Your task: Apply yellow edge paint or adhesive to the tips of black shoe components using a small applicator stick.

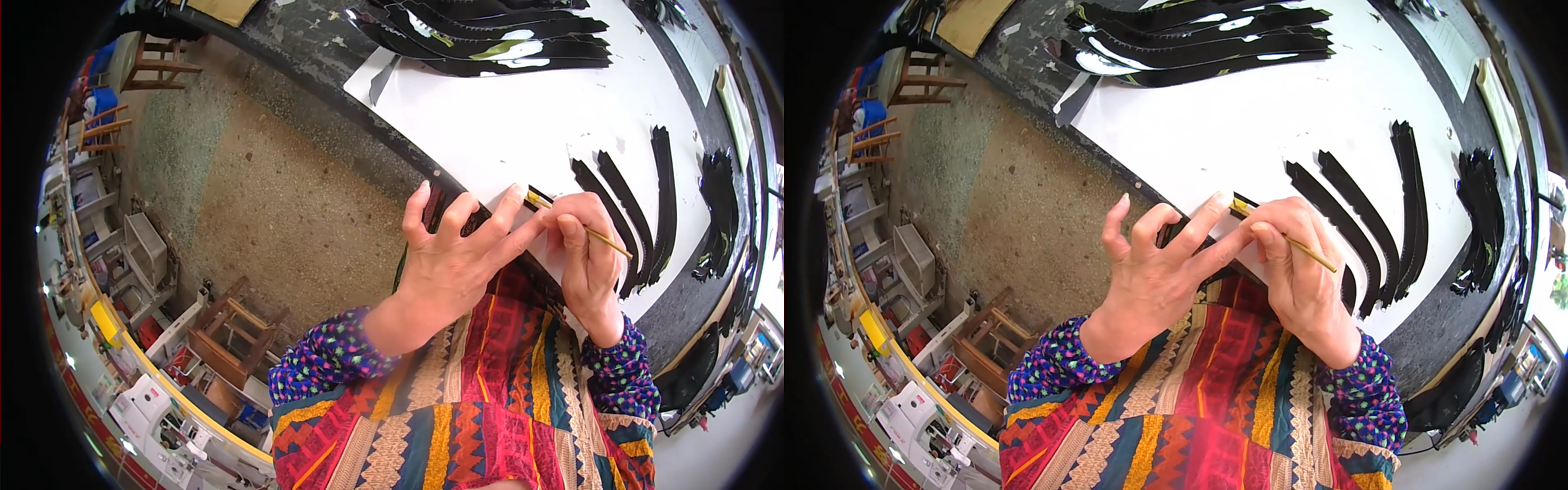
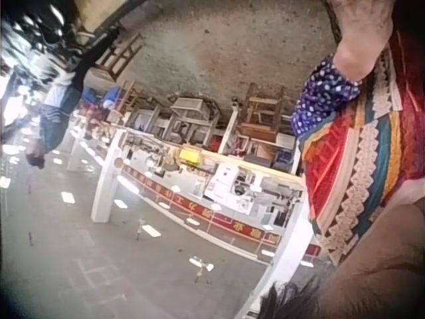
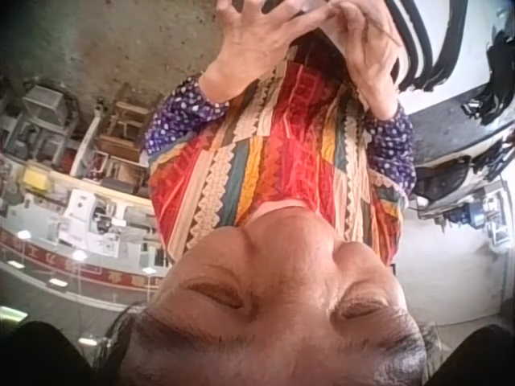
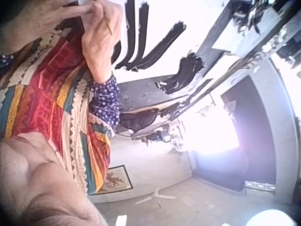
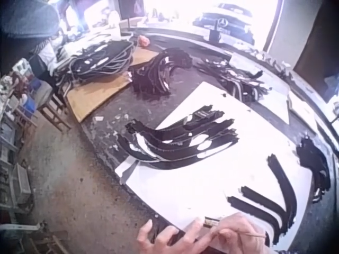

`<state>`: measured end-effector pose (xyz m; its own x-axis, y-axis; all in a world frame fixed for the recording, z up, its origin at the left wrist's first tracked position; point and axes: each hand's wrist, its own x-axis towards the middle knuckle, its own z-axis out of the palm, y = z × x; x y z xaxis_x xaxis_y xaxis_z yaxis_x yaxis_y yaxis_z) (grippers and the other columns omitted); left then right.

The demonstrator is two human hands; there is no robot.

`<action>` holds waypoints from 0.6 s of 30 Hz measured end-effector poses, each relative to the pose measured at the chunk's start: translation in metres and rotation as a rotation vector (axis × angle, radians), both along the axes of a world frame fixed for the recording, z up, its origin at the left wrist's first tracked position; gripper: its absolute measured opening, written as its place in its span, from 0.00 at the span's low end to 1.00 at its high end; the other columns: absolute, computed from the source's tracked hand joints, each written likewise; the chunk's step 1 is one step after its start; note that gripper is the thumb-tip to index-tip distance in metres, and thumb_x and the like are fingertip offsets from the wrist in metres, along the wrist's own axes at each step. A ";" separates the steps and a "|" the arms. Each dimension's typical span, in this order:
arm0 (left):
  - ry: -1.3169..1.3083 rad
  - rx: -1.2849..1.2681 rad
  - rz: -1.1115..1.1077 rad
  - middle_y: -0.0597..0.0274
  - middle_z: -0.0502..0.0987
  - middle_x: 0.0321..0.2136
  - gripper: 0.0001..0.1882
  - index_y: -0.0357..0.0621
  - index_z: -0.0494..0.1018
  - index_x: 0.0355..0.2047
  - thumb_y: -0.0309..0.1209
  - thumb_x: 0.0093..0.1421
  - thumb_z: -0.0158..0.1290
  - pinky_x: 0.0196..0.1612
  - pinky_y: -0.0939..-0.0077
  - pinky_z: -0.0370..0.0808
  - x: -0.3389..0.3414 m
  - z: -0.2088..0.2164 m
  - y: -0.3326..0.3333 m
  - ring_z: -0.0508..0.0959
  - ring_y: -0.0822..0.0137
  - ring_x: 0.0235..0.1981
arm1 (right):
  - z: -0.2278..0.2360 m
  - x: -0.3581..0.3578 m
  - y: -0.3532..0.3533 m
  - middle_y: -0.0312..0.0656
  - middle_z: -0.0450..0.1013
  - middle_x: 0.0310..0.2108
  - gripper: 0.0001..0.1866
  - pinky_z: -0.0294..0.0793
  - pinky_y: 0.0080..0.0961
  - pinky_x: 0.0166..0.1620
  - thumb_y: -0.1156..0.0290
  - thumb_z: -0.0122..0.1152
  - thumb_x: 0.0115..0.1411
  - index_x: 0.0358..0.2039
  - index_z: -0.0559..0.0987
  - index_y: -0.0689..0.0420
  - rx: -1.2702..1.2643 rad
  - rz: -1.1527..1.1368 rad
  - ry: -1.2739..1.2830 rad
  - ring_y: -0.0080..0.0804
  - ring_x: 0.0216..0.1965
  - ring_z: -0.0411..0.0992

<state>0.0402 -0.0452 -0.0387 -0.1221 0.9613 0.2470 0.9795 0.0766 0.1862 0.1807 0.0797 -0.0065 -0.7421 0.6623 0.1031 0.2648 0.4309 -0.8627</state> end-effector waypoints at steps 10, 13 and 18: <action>-0.014 -0.008 -0.024 0.84 0.65 0.61 0.34 0.79 0.73 0.58 0.27 0.52 0.57 0.64 0.47 0.50 -0.003 -0.004 0.002 0.62 0.68 0.52 | -0.003 -0.003 0.000 0.44 0.72 0.31 0.04 0.69 0.25 0.30 0.78 0.53 0.70 0.39 0.76 0.62 -0.027 -0.061 0.049 0.30 0.25 0.68; 0.018 0.021 -0.032 0.83 0.66 0.60 0.33 0.79 0.73 0.59 0.28 0.55 0.56 0.64 0.48 0.49 -0.006 -0.010 0.003 0.62 0.68 0.52 | 0.002 0.004 0.002 0.44 0.73 0.32 0.03 0.71 0.25 0.31 0.79 0.56 0.68 0.39 0.77 0.63 -0.174 -0.105 0.021 0.31 0.26 0.70; 0.024 0.019 -0.047 0.80 0.67 0.58 0.30 0.80 0.72 0.61 0.30 0.61 0.54 0.63 0.51 0.49 -0.012 -0.008 0.007 0.62 0.67 0.50 | -0.013 0.017 0.000 0.48 0.76 0.38 0.12 0.77 0.34 0.40 0.85 0.63 0.57 0.42 0.78 0.63 0.440 -0.175 0.020 0.45 0.37 0.75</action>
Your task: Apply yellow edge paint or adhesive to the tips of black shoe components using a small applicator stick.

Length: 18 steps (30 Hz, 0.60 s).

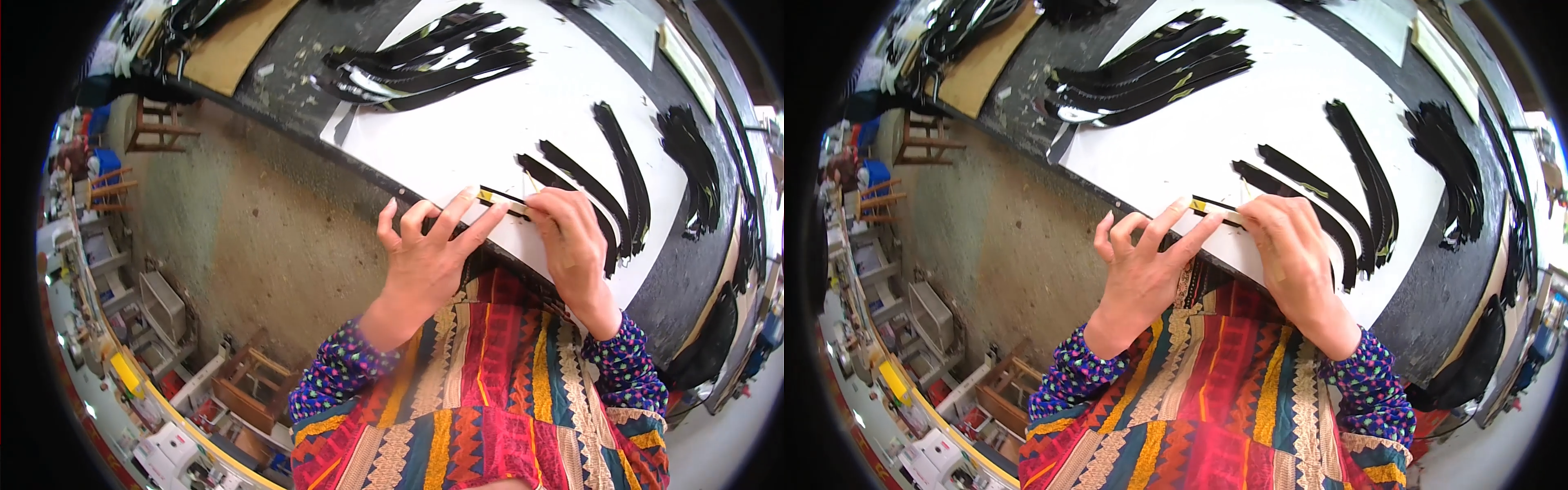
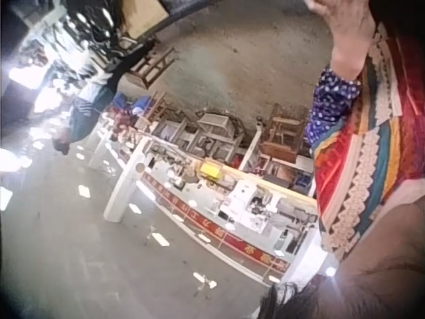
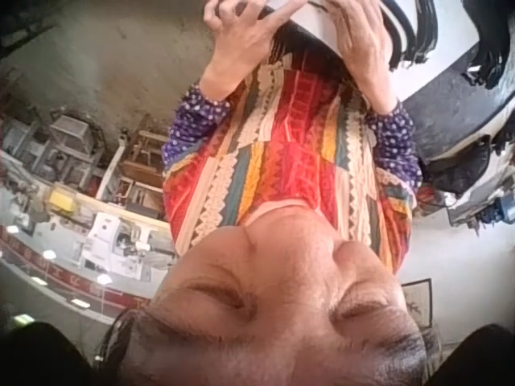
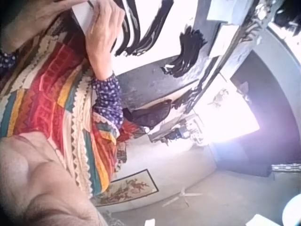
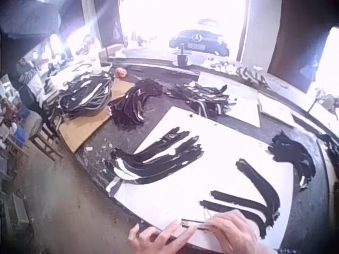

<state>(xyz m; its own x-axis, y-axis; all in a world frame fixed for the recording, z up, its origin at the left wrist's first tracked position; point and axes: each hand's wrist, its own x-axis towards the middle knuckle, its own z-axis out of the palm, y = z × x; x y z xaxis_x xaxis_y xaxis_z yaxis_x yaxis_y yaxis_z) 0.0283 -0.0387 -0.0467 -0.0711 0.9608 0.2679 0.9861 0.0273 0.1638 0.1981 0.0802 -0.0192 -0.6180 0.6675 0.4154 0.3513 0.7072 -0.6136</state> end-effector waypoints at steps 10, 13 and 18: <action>-0.040 0.053 -0.040 0.78 0.68 0.62 0.22 0.70 0.73 0.61 0.39 0.66 0.55 0.62 0.55 0.52 -0.002 -0.006 0.002 0.64 0.65 0.49 | -0.015 0.010 -0.008 0.44 0.73 0.42 0.19 0.71 0.37 0.49 0.74 0.58 0.52 0.46 0.76 0.61 0.280 0.047 -0.127 0.41 0.46 0.72; -0.176 0.033 -0.005 0.78 0.71 0.60 0.22 0.67 0.75 0.59 0.37 0.64 0.58 0.62 0.59 0.53 -0.007 -0.002 -0.001 0.65 0.65 0.50 | -0.007 0.005 -0.012 0.46 0.72 0.42 0.16 0.69 0.37 0.51 0.79 0.56 0.53 0.44 0.74 0.60 0.123 0.035 -0.104 0.44 0.46 0.70; -0.291 -0.032 -0.023 0.75 0.73 0.59 0.20 0.61 0.77 0.57 0.35 0.64 0.58 0.62 0.58 0.55 -0.014 0.012 0.003 0.67 0.64 0.52 | -0.017 -0.005 -0.008 0.47 0.70 0.35 0.09 0.67 0.35 0.45 0.79 0.55 0.53 0.36 0.70 0.61 0.108 -0.024 -0.080 0.42 0.41 0.68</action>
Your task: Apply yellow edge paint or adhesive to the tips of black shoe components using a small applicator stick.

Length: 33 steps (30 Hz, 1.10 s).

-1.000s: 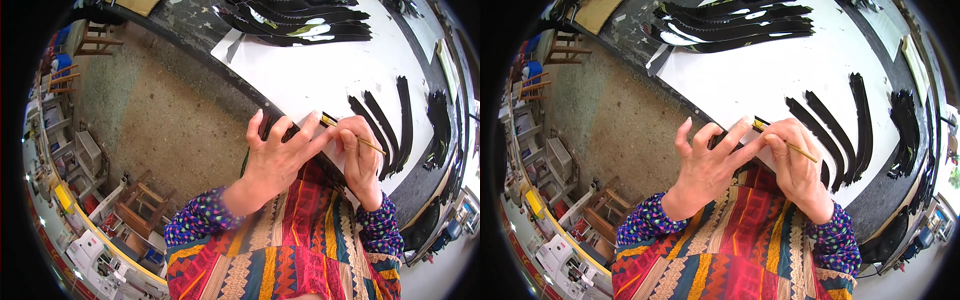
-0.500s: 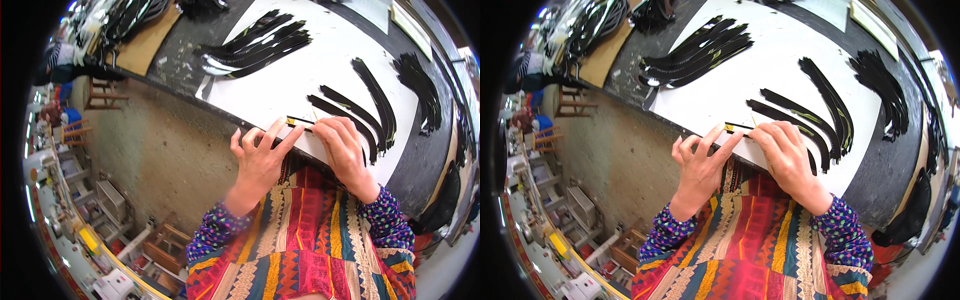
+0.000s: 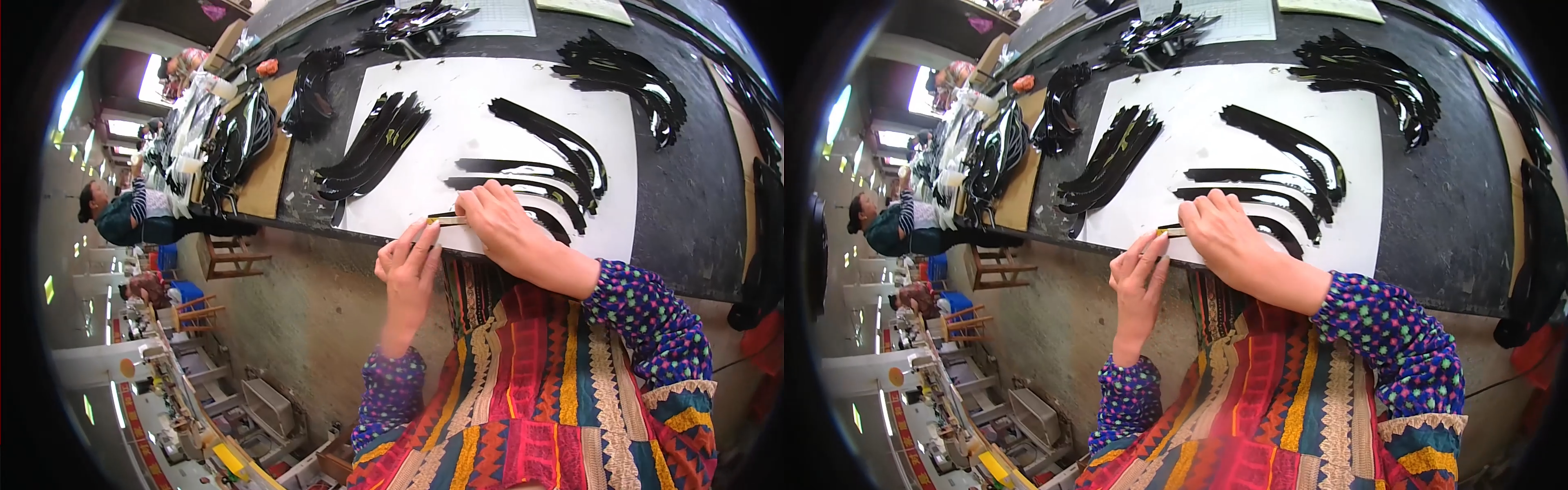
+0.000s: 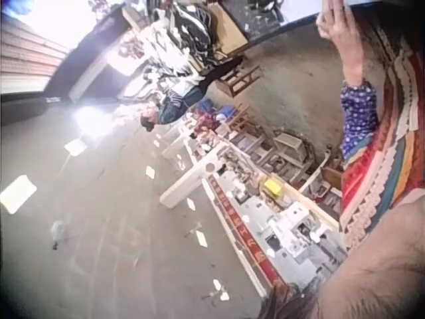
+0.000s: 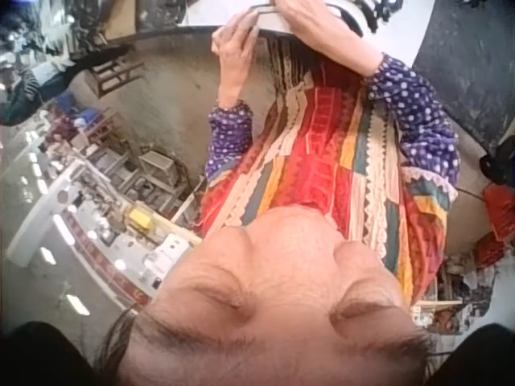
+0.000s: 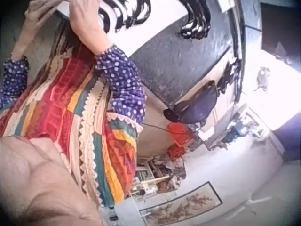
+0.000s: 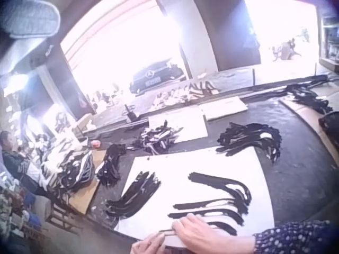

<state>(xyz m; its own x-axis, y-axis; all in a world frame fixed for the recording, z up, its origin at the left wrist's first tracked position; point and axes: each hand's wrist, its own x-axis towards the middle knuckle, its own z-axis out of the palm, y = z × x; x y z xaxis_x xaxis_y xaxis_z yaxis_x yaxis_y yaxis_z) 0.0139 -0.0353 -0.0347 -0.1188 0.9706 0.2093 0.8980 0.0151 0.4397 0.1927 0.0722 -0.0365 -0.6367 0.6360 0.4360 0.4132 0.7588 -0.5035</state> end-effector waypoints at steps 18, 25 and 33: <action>0.001 -0.112 -0.350 0.65 0.76 0.37 0.10 0.46 0.76 0.36 0.33 0.56 0.63 0.52 0.65 0.63 0.060 0.027 0.086 0.73 0.62 0.45 | 0.000 0.196 -0.031 0.38 0.70 0.34 0.04 0.70 0.21 0.35 0.77 0.56 0.69 0.42 0.73 0.60 -0.191 -0.767 0.448 0.24 0.32 0.68; -0.017 -0.055 -0.535 0.70 0.74 0.36 0.12 0.51 0.74 0.32 0.31 0.50 0.66 0.52 0.65 0.59 0.070 0.031 0.127 0.72 0.62 0.47 | -0.022 0.223 -0.041 0.34 0.68 0.35 0.04 0.69 0.18 0.39 0.75 0.56 0.70 0.42 0.72 0.59 -0.198 -0.836 0.562 0.20 0.34 0.66; 0.208 -0.327 -0.530 0.70 0.76 0.39 0.10 0.49 0.75 0.35 0.30 0.54 0.64 0.53 0.67 0.57 0.076 0.047 0.134 0.73 0.66 0.48 | -0.021 0.226 -0.042 0.34 0.68 0.34 0.04 0.69 0.18 0.38 0.75 0.56 0.70 0.42 0.72 0.59 -0.219 -0.809 0.611 0.20 0.33 0.66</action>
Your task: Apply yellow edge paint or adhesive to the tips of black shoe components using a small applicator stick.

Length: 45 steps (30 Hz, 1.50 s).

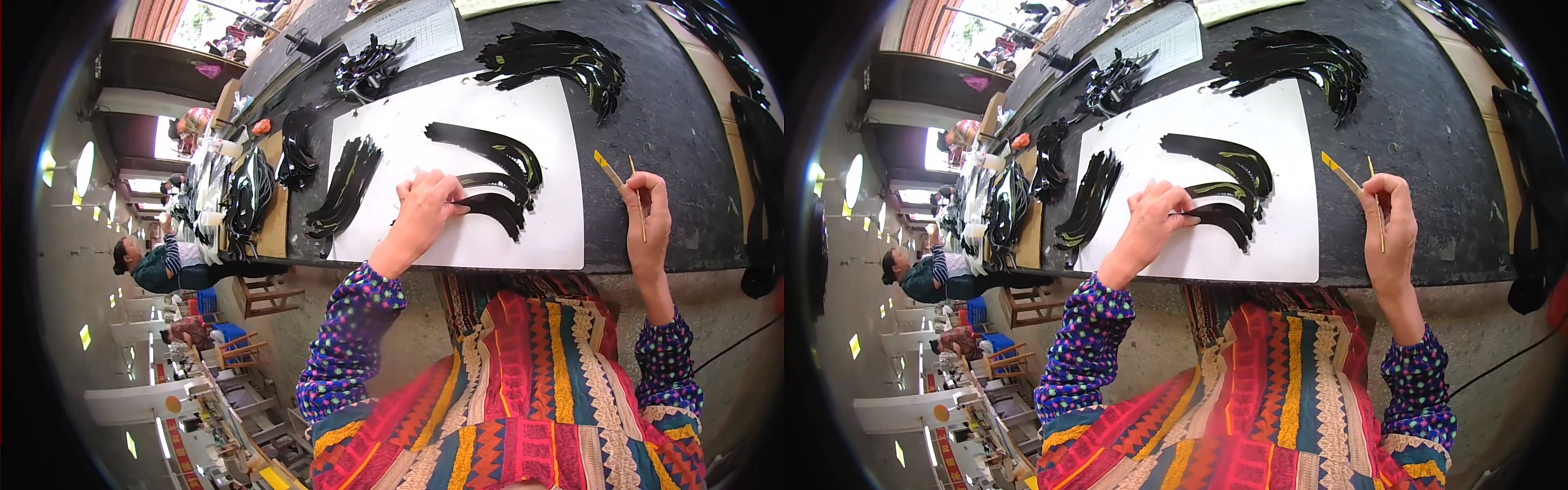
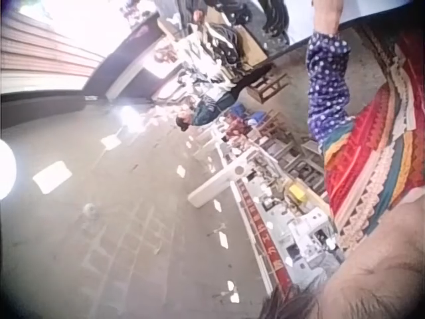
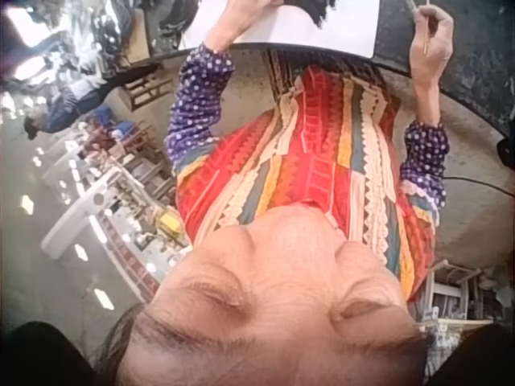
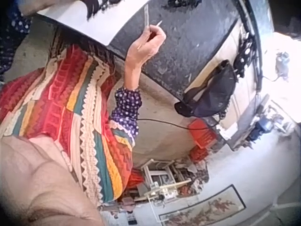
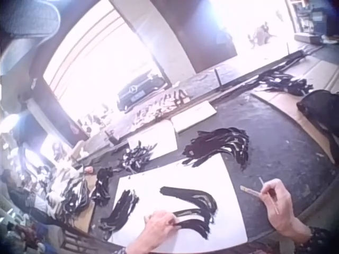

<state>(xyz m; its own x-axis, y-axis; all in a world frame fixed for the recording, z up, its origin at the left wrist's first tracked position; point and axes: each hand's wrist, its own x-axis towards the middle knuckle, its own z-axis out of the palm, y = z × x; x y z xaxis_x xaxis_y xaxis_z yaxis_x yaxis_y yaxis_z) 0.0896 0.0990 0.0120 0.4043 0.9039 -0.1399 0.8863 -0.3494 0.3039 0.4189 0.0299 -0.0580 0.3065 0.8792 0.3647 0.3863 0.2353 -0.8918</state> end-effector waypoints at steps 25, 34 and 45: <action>0.056 -0.168 -0.293 0.62 0.74 0.42 0.26 0.52 0.72 0.46 0.35 0.48 0.70 0.54 0.61 0.57 0.041 0.019 0.122 0.71 0.59 0.52 | 0.009 -0.004 -0.001 0.36 0.66 0.35 0.04 0.67 0.18 0.36 0.80 0.57 0.67 0.38 0.71 0.59 0.010 0.020 -0.029 0.22 0.31 0.63; -0.101 -0.396 -0.410 0.57 0.75 0.25 0.14 0.40 0.70 0.31 0.27 0.50 0.66 0.35 0.63 0.71 0.063 0.054 0.154 0.75 0.57 0.30 | 0.012 -0.002 -0.003 0.40 0.67 0.37 0.05 0.68 0.19 0.38 0.83 0.58 0.64 0.38 0.71 0.61 -0.039 0.003 -0.020 0.25 0.35 0.66; -0.426 0.608 -0.308 0.65 0.74 0.54 0.23 0.52 0.73 0.54 0.36 0.58 0.63 0.59 0.58 0.62 0.134 0.012 0.167 0.73 0.60 0.56 | 0.010 -0.003 -0.013 0.41 0.67 0.42 0.06 0.69 0.22 0.49 0.85 0.54 0.66 0.40 0.72 0.62 -0.126 0.028 0.013 0.27 0.44 0.68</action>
